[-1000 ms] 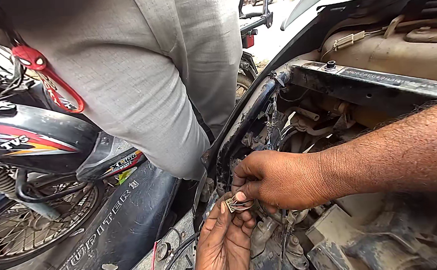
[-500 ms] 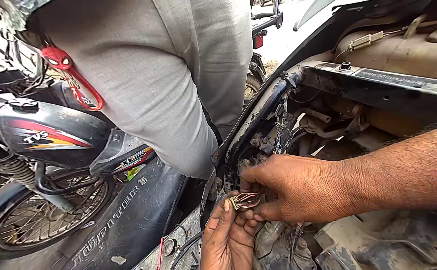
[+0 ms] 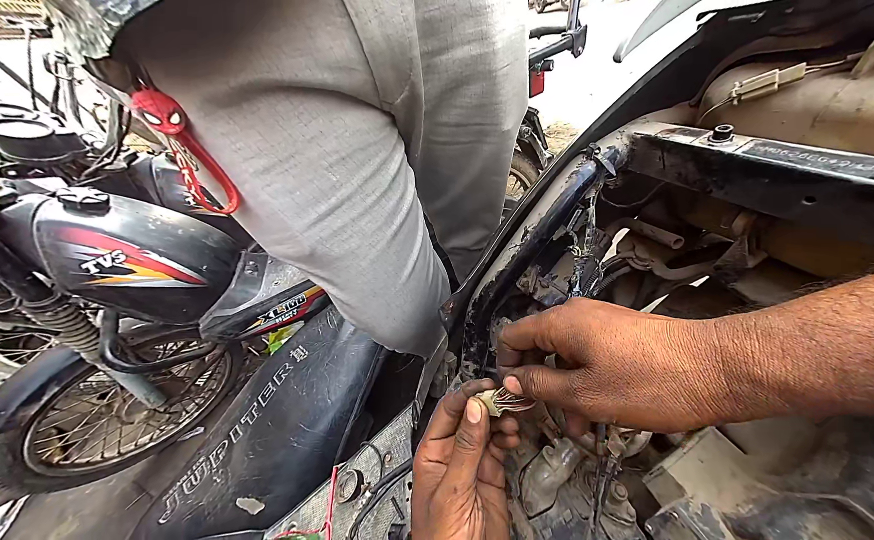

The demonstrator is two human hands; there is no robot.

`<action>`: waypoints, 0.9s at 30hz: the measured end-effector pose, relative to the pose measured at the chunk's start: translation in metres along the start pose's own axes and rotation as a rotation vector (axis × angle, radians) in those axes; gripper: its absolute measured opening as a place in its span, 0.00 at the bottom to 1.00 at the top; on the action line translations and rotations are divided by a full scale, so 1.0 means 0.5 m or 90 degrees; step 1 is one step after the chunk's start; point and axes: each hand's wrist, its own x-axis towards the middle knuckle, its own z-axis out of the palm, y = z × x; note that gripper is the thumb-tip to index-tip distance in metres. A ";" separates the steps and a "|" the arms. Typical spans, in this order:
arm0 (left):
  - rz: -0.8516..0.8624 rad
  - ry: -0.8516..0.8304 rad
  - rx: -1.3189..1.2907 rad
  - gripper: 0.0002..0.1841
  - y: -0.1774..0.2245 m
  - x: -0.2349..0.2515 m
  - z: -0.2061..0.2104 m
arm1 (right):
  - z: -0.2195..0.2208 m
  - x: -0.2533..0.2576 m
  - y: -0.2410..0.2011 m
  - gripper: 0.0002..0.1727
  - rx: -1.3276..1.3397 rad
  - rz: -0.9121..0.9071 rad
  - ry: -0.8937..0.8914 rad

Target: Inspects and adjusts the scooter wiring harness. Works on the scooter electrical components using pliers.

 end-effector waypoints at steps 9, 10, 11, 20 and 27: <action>0.145 0.022 0.154 0.12 -0.004 -0.002 0.007 | -0.009 0.002 0.006 0.07 -0.066 -0.062 0.043; 0.157 0.021 0.165 0.12 -0.005 -0.002 0.006 | -0.010 0.003 0.007 0.07 -0.080 -0.075 0.050; 0.164 0.016 0.173 0.12 -0.006 -0.001 0.003 | -0.010 0.003 0.008 0.07 -0.089 -0.082 0.053; 0.236 -0.055 0.245 0.11 -0.009 -0.003 -0.004 | 0.000 0.000 0.009 0.10 -0.079 -0.056 0.030; 0.231 -0.088 0.229 0.11 -0.004 -0.001 -0.014 | -0.001 0.006 0.005 0.08 -0.042 -0.030 0.010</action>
